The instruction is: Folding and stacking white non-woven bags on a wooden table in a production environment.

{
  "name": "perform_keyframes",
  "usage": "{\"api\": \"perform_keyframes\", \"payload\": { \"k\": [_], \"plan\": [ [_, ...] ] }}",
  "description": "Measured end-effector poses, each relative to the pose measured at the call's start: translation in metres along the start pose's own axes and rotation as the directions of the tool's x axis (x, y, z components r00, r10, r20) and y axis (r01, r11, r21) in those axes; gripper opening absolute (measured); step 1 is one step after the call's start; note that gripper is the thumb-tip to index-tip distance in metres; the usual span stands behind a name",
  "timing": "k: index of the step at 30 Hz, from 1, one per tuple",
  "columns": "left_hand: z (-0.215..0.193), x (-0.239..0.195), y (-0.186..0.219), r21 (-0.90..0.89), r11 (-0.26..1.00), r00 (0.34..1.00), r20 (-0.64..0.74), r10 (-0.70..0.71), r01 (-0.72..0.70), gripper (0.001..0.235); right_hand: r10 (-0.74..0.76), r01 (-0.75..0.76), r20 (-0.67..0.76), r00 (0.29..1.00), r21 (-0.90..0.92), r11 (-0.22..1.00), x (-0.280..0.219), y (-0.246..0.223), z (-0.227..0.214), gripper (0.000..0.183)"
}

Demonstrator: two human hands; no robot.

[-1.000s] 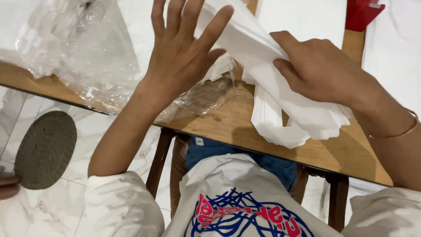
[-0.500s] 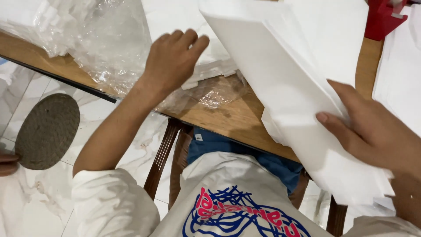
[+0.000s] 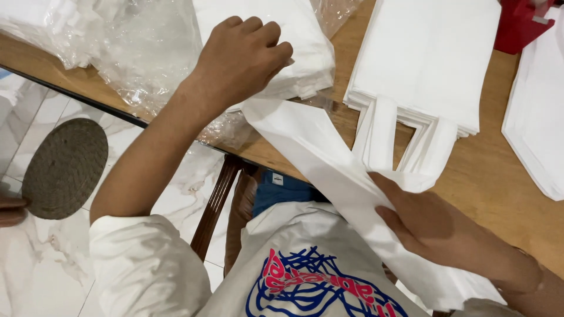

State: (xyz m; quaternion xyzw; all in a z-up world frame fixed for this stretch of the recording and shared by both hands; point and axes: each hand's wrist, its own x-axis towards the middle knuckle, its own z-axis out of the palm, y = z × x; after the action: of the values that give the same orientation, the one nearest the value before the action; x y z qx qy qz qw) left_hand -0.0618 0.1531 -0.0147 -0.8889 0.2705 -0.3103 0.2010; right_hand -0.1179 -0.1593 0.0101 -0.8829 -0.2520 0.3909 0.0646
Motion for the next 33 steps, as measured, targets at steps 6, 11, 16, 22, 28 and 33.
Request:
{"api": "perform_keyframes", "payload": {
  "k": [6, 11, 16, 22, 28, 33],
  "plan": [
    [-0.014, 0.025, 0.017, -0.089, 0.99, 0.987, -0.112, -0.117, 0.107, 0.021, -0.517, 0.409, -0.371, 0.772, -0.333, 0.85, 0.056, -0.016, 0.021, 0.061],
    [-0.022, 0.036, 0.023, -0.081, 0.97, 0.953, -0.187, -0.24, 0.228, 0.017, -0.397, 0.313, -0.38, 0.835, -0.264, 0.912, 0.087, -0.07, -0.02, 0.066],
    [-0.03, 0.034, 0.038, -0.026, 0.959, 0.917, -0.286, -0.278, 0.283, 0.013, -0.485, 0.256, -0.465, 0.74, -0.472, 0.844, 0.161, -0.081, -0.027, 0.009],
    [-0.048, 0.005, 0.081, -0.291, 0.943, 0.915, -0.315, -0.252, 0.16, 0.012, -0.326, 0.301, -0.447, 0.833, -0.128, 0.945, 0.181, -0.103, -0.054, 0.052],
    [-0.043, -0.022, 0.113, -0.358, 0.93, 0.976, -0.158, -0.148, 0.083, 0.031, -0.204, 0.334, -0.364, 0.909, 0.342, 0.878, 0.153, -0.087, -0.065, 0.081],
    [-0.032, -0.047, 0.12, -0.147, 0.97, 0.976, 0.126, -0.177, 0.195, 0.077, -0.242, 0.39, -0.504, 0.829, 0.209, 0.897, 0.209, -0.034, -0.048, 0.076]
  ]
}}
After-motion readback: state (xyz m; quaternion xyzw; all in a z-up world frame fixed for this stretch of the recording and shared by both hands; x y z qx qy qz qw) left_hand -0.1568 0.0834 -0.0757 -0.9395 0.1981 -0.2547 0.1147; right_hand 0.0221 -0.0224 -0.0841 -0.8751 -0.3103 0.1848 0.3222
